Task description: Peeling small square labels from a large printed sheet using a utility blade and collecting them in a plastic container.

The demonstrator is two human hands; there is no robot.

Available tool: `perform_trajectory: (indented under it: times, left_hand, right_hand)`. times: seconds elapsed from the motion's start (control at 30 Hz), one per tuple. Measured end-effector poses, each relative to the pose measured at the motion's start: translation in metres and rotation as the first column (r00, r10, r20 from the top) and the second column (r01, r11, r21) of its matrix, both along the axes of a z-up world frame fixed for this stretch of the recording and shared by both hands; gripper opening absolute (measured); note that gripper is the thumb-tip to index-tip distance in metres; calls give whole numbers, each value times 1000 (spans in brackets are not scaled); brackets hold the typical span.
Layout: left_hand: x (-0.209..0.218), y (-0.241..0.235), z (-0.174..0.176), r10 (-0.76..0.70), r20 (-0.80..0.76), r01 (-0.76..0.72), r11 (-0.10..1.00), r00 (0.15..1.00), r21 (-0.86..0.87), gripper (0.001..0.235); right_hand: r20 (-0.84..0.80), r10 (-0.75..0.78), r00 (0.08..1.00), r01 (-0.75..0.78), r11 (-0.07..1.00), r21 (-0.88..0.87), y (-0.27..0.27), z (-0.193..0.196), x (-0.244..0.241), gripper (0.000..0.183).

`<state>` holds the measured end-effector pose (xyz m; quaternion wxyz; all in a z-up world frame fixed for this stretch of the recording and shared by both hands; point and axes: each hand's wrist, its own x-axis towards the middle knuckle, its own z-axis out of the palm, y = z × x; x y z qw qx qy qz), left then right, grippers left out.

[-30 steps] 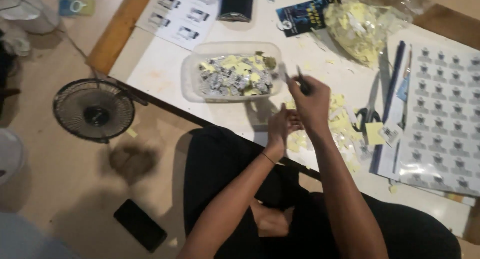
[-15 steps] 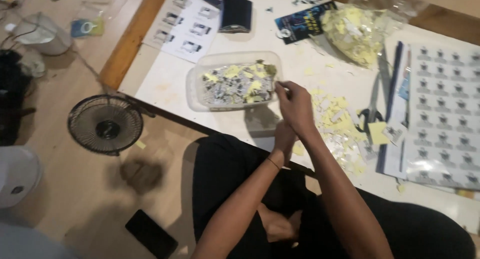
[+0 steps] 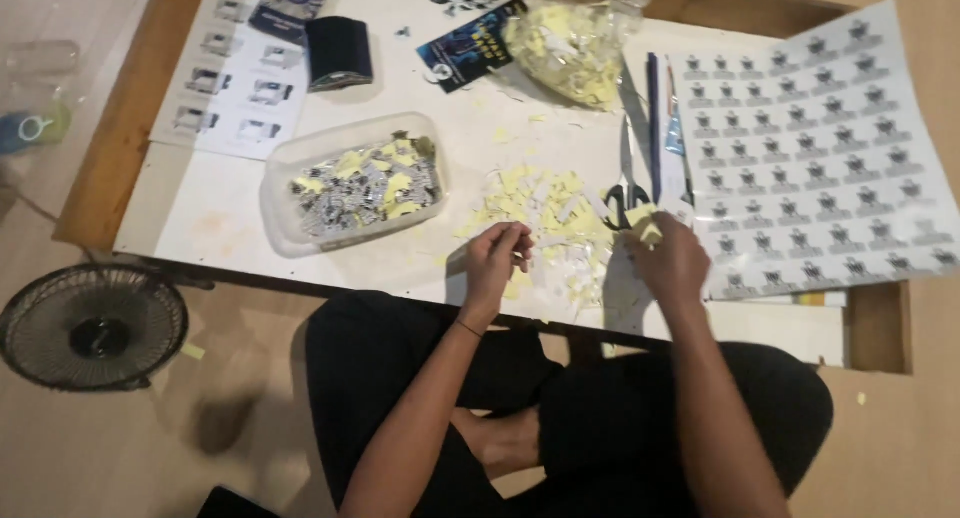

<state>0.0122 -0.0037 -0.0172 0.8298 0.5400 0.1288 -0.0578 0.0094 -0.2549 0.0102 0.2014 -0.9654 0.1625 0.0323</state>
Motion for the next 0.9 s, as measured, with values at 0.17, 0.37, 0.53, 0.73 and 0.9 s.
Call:
perform_trajectory:
  times: [0.17,0.37,0.53,0.73,0.9]
  left_hand:
    - [0,0,-4,-15,14,15,1000,1000,19,22]
    - [-1,-2,-5,-43,88,39,998,995,47,16]
    - [-9,-3,3,-111,181,84,986,977,146,37]
    - [-3,3,5,-61,166,47,995,984,90,31]
    - [-1,10,6,7,148,-23,994,989,106,30]
  right_hand:
    - [120,-10,993,26,991,-135,13,-12,2,23]
    - [394,81,916,-79,997,-21,33,-10,-15,15]
    - [276,1,961,-154,833,531,75,10,-24,15]
    - [200,-117,973,-57,718,694,100,18,-12,18]
    - [92,-145,985,8,576,818,101,0,-16,18]
